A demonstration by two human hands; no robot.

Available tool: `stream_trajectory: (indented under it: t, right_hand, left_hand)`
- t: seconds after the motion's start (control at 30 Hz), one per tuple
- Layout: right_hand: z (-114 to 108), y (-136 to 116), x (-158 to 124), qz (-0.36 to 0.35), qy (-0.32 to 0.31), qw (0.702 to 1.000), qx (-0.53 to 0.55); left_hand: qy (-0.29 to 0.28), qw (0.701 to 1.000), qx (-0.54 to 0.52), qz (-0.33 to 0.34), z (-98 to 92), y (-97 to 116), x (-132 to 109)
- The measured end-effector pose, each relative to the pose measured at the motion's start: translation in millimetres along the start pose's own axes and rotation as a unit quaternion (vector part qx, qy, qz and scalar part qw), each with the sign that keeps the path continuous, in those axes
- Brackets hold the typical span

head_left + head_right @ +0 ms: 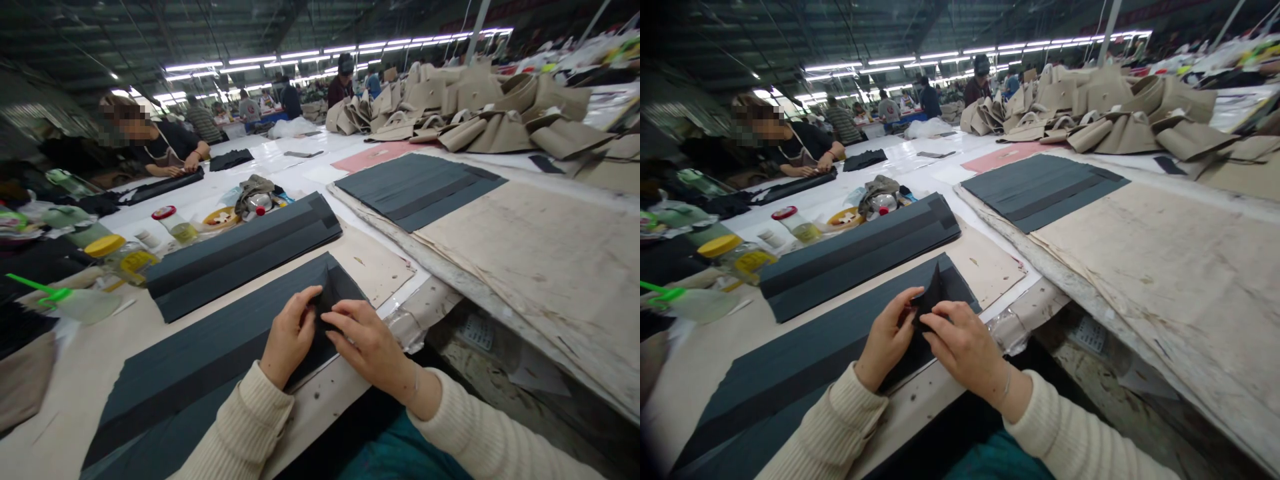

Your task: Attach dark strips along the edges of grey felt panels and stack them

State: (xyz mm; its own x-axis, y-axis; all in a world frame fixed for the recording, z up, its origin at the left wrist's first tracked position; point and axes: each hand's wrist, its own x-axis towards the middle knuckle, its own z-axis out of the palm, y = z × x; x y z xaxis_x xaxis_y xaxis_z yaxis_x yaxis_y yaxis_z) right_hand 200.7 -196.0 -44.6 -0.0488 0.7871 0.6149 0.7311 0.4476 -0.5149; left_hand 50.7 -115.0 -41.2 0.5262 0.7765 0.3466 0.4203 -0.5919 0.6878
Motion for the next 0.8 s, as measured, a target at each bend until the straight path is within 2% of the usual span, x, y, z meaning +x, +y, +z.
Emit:
stream_trajectory:
  t: [0.13,0.3,0.53,0.63,0.8]
  right_hand:
    - [2,2,-1,-0.016,-0.033,0.995,-0.09]
    - [2,3,-2,-0.043,-0.06,0.989,-0.128]
    - [8,3,0,-0.086,-0.046,0.984,-0.146]
    - [9,3,-1,-0.082,-0.036,0.985,-0.145]
    - [7,4,-1,-0.066,-0.029,0.99,-0.117]
  left_hand:
    - [-0.006,0.996,-0.059,-0.066,0.7,-3,4]
    - [0.004,0.972,-0.166,-0.168,1.2,-5,9]
    - [-0.051,0.927,-0.247,-0.276,-7.5,-4,16]
    - [-0.061,0.918,-0.258,-0.294,-10.0,-5,16]
    - [-0.067,0.922,-0.248,-0.29,-9.9,-5,15]
